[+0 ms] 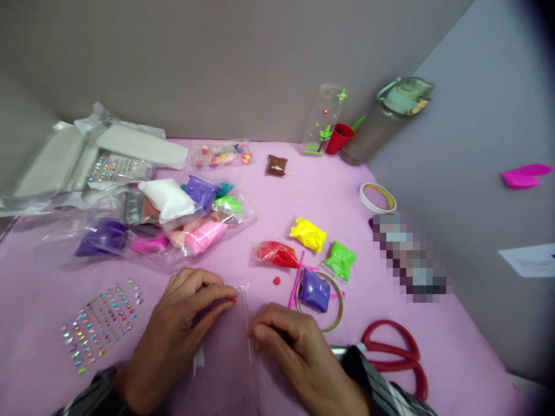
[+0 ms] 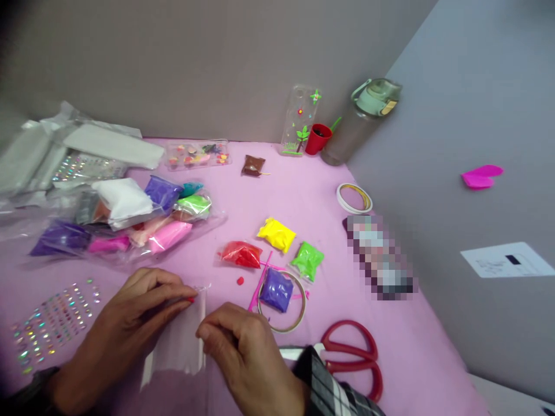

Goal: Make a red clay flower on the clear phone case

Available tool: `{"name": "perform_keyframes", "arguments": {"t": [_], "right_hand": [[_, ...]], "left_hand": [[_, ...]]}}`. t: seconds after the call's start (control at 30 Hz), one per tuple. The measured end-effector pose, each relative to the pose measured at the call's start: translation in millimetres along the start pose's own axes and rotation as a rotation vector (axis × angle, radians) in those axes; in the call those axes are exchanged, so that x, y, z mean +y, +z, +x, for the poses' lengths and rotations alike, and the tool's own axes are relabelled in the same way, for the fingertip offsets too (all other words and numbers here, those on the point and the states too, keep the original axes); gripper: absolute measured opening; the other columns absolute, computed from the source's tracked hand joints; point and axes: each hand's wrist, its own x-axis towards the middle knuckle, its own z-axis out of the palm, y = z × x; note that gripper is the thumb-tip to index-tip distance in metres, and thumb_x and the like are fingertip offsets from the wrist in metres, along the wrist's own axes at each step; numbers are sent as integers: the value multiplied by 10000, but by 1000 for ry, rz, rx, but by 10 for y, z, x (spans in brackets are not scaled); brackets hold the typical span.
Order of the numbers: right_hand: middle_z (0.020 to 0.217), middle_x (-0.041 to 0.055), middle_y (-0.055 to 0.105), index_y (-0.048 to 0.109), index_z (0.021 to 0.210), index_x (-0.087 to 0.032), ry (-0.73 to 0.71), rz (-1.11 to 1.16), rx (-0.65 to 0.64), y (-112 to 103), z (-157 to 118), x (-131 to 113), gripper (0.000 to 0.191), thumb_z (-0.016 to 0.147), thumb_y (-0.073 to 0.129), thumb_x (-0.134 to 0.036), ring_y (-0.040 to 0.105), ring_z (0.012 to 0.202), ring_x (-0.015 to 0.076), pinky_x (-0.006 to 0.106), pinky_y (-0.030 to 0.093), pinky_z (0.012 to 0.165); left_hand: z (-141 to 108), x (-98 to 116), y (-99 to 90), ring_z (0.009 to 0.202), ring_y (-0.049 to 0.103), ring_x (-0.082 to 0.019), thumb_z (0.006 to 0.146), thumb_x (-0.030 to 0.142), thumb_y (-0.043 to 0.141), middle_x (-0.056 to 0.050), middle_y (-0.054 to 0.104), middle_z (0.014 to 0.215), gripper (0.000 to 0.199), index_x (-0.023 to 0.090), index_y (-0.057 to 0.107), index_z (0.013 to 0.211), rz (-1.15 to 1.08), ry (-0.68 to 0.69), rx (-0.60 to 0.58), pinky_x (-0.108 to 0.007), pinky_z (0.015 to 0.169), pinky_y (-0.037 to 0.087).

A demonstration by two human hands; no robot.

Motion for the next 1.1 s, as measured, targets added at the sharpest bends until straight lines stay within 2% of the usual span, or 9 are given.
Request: {"name": "perform_keyframes", "arguments": {"t": [0.57, 0.7, 0.8, 0.93, 1.03, 1.1], "right_hand": [[771, 13, 618, 652, 800, -186, 19, -39, -18, 4, -14, 3, 343, 1003, 530, -433, 551, 719, 145, 263, 408, 651], [766, 5, 609, 646, 800, -173, 2, -58, -18, -3, -16, -26, 335, 1011, 519, -399, 547, 716, 133, 245, 412, 654], [769, 6, 617, 649, 801, -172, -18, -99, -20, -13, -19, -47, 332, 1019, 508, -378, 562, 720, 131, 235, 424, 655], [818, 10, 666, 679, 886, -183, -145, -265, -12, 2, -36, -24, 269, 1035, 493, -307, 616, 745, 127, 219, 441, 672], [867, 16, 692, 680, 993, -192, -331, -542, -20, 50, -50, 39, 247, 1055, 454, -271, 639, 732, 132, 230, 424, 633], [840, 11, 685, 666, 997, -188, -444, -715, -29, 88, -51, 82, 271, 1069, 416, -266, 618, 664, 132, 253, 384, 565]], "left_hand": [[-10, 3, -40, 952, 612, -244, 940, 357, 662, -8, 713, 986, 136, 323, 736, 1048, 3, -38, -35, -363, 825, 502], [-32, -19, -51, 985, 594, -234, 951, 325, 656, 9, 695, 1008, 131, 333, 702, 1072, 17, -20, -60, -357, 854, 495], [-40, -18, -63, 970, 580, -231, 963, 334, 639, 10, 675, 989, 88, 328, 689, 1035, 14, -5, -70, -348, 822, 492], [-38, 10, -78, 930, 574, -226, 979, 363, 615, 5, 656, 957, 94, 308, 688, 956, 6, -9, -75, -341, 786, 491], [-34, 16, -78, 930, 573, -214, 994, 331, 599, 2, 647, 969, 108, 310, 703, 975, 22, 19, -61, -329, 789, 494], [-31, 13, -72, 937, 571, -208, 999, 296, 591, -1, 642, 982, 121, 309, 712, 1002, 44, 51, -45, -323, 795, 493]]}}
